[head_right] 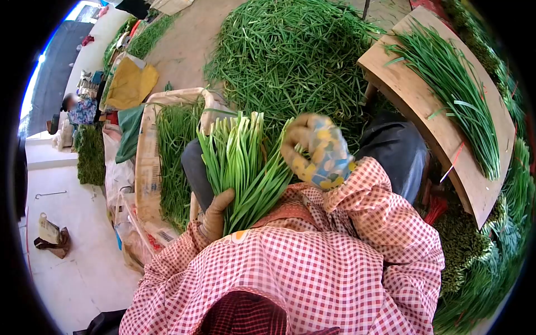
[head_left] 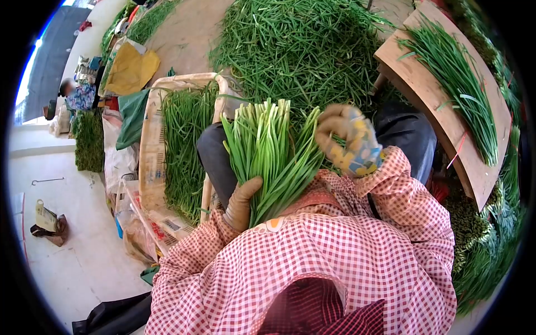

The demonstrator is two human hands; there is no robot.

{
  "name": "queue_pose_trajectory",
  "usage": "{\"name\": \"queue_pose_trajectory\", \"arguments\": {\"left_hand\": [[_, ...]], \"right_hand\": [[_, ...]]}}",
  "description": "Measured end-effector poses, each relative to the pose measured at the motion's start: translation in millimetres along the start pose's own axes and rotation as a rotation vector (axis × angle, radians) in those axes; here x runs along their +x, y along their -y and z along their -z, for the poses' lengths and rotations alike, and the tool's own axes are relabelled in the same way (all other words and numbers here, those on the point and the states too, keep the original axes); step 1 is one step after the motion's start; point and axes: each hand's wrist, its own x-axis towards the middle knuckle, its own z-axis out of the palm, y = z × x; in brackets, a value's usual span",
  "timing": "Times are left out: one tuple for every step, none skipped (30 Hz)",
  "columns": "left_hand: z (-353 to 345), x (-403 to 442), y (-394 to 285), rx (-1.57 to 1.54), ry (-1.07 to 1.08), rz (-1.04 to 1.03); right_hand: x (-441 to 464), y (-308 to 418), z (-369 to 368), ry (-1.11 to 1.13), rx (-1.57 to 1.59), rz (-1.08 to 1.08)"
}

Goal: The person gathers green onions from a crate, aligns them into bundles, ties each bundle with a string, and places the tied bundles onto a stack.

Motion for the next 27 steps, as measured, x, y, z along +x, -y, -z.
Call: {"name": "queue_pose_trajectory", "arguments": {"left_hand": [[1, 1, 1, -0.017, -0.006, 0.011], [2, 3, 2, -0.033, -0.009, 0.021], [5, 6, 5, -0.036, -0.007, 0.021], [8, 9, 8, -0.055, 0.006, 0.029], [11, 10, 10, -0.072, 0.018, 0.038], [12, 8, 9, -0.066, 0.02, 0.043], [8, 6, 6, -0.04, 0.031, 0.044], [6, 7, 3, -0.014, 0.044, 0.044], [7, 8, 4, 0.005, 0.039, 0.058], [8, 8, 4, 0.006, 0.038, 0.062], [9, 9, 4, 0.0, 0.048, 0.095], [9, 10, 3, -0.007, 0.059, 0.131], [9, 12, 2, -0.003, 0.062, 0.137], [9, 13, 1, -0.011, 0.076, 0.163], [9, 14, 1, -0.021, 0.088, 0.187], [9, 15, 1, -0.031, 0.1, 0.209], [10, 16, 1, -0.032, 0.099, 0.213], [12, 16, 3, -0.043, 0.079, 0.208], [13, 17, 4, -0.055, 0.059, 0.202], [14, 17, 5, -0.058, 0.056, 0.204], [14, 17, 5, -0.068, 0.047, 0.188], [15, 18, 6, -0.079, 0.039, 0.17], [17, 19, 7, -0.085, 0.036, 0.168], [21, 19, 8, -0.093, 0.016, 0.159], [24, 19, 9, -0.099, -0.004, 0.15], [25, 19, 9, -0.105, -0.008, 0.145], [24, 19, 9, -0.106, -0.032, 0.135]], "right_hand": [[11, 13, 4, -0.077, 0.046, -0.05], [18, 16, 5, -0.073, 0.042, -0.052], [25, 18, 6, -0.007, -0.144, 0.044], [31, 18, 5, 0.057, -0.329, 0.139], [33, 12, -4, 0.178, -0.417, 0.044], [34, 3, -12, 0.313, -0.547, -0.072], [35, -6, -16, 0.458, -0.542, -0.172], [37, -15, -18, 0.603, -0.533, -0.271], [40, -30, -21, 0.69, -0.296, -0.3], [38, -29, -25, 0.606, -0.239, -0.207], [39, -30, -24, 0.637, -0.143, -0.198], [41, -30, -22, 0.665, -0.046, -0.191], [38, -39, -25, 0.661, -0.046, -0.198], [35, -48, -31, 0.666, 0.151, -0.29], [32, -57, -34, 0.667, 0.25, -0.335], [32, -59, -35, 0.666, 0.349, -0.382], [32, -61, -36, 0.641, 0.185, -0.218], [33, -63, -38, 0.612, 0.024, -0.054], [39, -51, -28, 0.667, -0.096, -0.121], [38, -50, -30, 0.671, -0.094, -0.123], [37, -49, -32, 0.607, -0.103, -0.124], [37, -49, -34, 0.543, -0.114, -0.123], [41, -53, -35, 0.608, -0.101, -0.261], [45, -55, -35, 0.617, -0.1, -0.257], [50, -57, -32, 0.599, -0.136, -0.317], [55, -62, -29, 0.579, -0.174, -0.377], [62, -76, -27, 0.555, -0.304, -0.416]]}}
